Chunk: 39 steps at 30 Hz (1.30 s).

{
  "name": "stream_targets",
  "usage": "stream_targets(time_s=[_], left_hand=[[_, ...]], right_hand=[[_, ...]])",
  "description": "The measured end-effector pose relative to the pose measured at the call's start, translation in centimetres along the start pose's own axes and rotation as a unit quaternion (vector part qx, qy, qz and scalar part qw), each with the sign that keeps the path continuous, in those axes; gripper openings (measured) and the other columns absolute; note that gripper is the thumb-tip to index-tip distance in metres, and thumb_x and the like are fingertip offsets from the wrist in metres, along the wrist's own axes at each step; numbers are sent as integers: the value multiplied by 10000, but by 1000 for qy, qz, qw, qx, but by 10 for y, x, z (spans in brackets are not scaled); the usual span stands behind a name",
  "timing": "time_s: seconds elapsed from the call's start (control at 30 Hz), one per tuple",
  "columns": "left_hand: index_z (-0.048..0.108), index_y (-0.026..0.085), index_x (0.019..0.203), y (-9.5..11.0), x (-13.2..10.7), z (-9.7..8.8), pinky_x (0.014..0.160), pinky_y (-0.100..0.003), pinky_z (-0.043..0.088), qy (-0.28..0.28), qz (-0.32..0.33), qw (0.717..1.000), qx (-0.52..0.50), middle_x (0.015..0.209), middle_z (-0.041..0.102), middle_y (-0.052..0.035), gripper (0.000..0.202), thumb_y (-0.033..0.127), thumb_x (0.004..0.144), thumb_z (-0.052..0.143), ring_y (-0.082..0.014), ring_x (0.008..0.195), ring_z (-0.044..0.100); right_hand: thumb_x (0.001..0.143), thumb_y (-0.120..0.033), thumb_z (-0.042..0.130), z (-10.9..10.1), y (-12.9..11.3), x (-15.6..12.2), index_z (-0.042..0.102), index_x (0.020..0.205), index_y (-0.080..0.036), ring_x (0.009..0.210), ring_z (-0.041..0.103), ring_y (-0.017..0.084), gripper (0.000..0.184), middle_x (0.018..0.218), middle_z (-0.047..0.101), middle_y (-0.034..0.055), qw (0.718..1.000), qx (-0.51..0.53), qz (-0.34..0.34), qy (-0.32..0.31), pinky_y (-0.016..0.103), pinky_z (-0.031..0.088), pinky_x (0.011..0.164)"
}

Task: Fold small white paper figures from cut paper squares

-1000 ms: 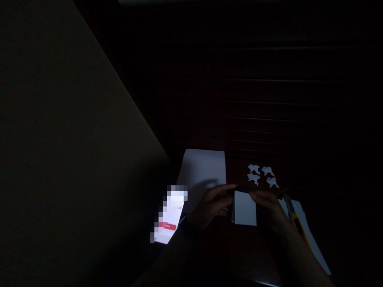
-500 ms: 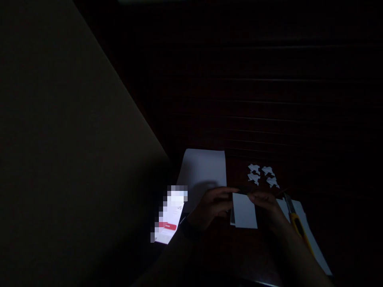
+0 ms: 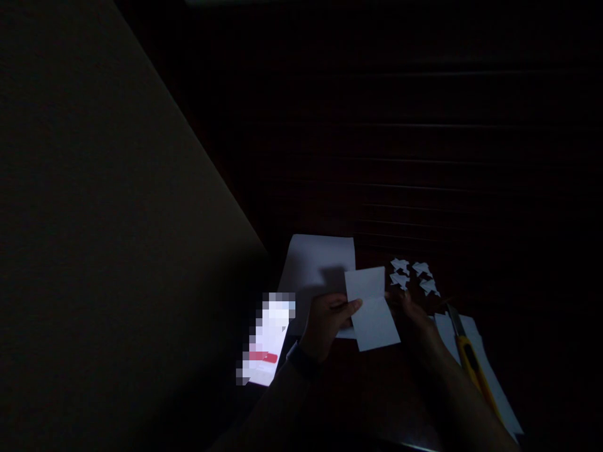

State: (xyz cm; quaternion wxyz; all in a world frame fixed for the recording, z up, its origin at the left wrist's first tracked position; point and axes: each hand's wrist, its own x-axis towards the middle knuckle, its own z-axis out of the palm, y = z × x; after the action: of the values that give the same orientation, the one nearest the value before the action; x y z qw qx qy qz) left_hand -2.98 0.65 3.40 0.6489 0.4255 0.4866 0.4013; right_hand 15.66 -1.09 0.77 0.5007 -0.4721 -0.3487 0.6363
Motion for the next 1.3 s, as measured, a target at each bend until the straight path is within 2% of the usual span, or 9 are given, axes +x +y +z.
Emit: stream_targets(time_s=[0.17, 0.33, 0.43, 0.6, 0.73, 0.87, 0.93, 1.13, 1.3], left_hand=[[656, 104, 786, -3, 2, -3, 628, -312, 540, 27, -14, 1000, -5, 792, 683, -95, 328, 425, 718, 642, -229, 739, 658], [653, 107, 837, 0, 2, -9, 670, -354, 554, 38, -24, 999, -25, 849, 684, -106, 341, 428, 722, 642, -246, 785, 660], [654, 102, 851, 2, 1, -11, 685, -371, 552, 8, -36, 999, -34, 869, 685, -119, 341, 419, 728, 641, -252, 792, 659], [660, 93, 841, -2, 1, -9, 658, -364, 549, -58, -74, 995, -39, 842, 684, -120, 326, 392, 713, 662, -250, 762, 661], [664, 104, 820, -10, 2, -7, 583, -314, 542, -52, -68, 996, -13, 823, 679, -100, 318, 403, 711, 658, -222, 717, 655], [666, 113, 788, -15, 4, -6, 553, -279, 532, -46, -52, 998, 6, 733, 666, -60, 305, 409, 717, 648, -187, 658, 639], [663, 116, 756, -15, 4, -5, 559, -278, 535, -39, -42, 998, 0, 699, 656, -45, 299, 412, 717, 647, -178, 641, 632], [676, 113, 817, -11, 4, 3, 703, -341, 550, -36, -29, 999, -20, 810, 681, -73, 301, 400, 735, 635, -214, 761, 653], [672, 112, 840, -9, 0, 9, 703, -349, 554, -40, -8, 999, -10, 838, 684, -81, 339, 432, 765, 591, -229, 804, 651]], right_hand=[[782, -403, 597, 3, 3, -1, 570, 1132, -216, 816, 629, 243, 398, 997, 666, 86, 1000, 19, -3, -14, 336, 480, 671], [788, -290, 598, -2, -9, -5, 341, 1340, -317, 804, 641, 221, 610, 1165, 608, 85, 998, 15, -21, -53, 393, 485, 747], [747, -203, 632, -5, -13, -6, 441, 1290, -290, 915, 619, 234, 582, 1203, 585, 76, 989, -74, -29, -127, 413, 470, 821], [722, -177, 651, -3, -12, -7, 642, 1092, -252, 1098, 530, 256, 377, 1236, 555, 58, 960, -172, -62, -211, 400, 452, 902], [733, -215, 653, -6, -8, -6, 712, 949, -237, 975, 610, 242, 225, 1071, 660, 59, 943, -220, -39, -248, 390, 487, 848], [716, -256, 688, -10, -7, -6, 721, 924, -225, 874, 648, 232, 213, 932, 716, 51, 931, -245, -5, -270, 358, 492, 801], [751, -285, 658, -10, -6, -6, 723, 913, -211, 863, 645, 225, 190, 921, 718, 53, 941, -237, -8, -243, 337, 480, 788], [818, -350, 577, -9, 5, -3, 710, 760, -155, 774, 622, 191, 243, 818, 713, 56, 982, -178, -27, -58, 273, 444, 705], [790, -359, 611, -5, 7, 1, 654, 595, -148, 599, 572, 140, 290, 617, 655, 20, 982, -186, -27, -5, 227, 401, 566]])
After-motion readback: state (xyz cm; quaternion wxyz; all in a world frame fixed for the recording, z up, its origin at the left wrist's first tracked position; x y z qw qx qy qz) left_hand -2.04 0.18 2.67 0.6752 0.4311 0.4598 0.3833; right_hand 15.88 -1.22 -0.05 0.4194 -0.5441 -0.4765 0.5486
